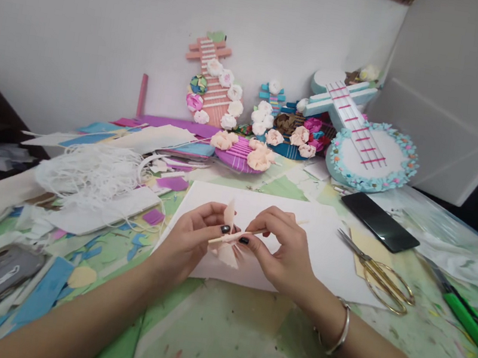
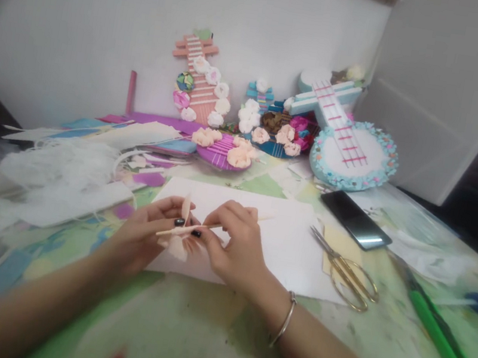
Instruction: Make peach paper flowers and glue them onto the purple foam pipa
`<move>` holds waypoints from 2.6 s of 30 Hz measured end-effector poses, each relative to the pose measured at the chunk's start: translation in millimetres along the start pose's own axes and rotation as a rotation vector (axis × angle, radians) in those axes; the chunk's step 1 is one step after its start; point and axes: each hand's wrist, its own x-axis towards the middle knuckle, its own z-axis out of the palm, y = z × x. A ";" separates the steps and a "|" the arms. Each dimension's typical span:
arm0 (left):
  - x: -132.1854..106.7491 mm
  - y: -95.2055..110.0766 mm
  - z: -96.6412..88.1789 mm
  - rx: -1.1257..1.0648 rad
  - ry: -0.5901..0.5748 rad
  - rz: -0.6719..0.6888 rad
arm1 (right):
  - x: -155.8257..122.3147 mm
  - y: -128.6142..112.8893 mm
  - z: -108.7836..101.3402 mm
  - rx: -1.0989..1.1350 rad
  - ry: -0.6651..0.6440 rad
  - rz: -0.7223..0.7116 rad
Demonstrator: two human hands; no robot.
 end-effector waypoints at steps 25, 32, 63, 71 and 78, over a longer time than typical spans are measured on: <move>-3.8 3.5 0.3 -0.039 -0.029 0.105 | 1.0 2.5 4.7 0.230 -0.061 0.235; -2.1 -3.5 2.2 -0.186 0.054 0.108 | 0.1 0.3 7.3 0.224 -0.059 0.238; 0.5 -12.0 8.6 -0.161 0.026 0.155 | -0.4 -14.7 9.2 0.349 -0.125 0.370; 0.9 -13.9 8.1 -0.176 0.016 0.171 | -2.3 -12.1 11.8 0.283 -0.091 0.300; -1.2 -13.6 5.4 -0.150 0.006 0.170 | -1.3 -9.7 8.7 0.370 -0.121 0.334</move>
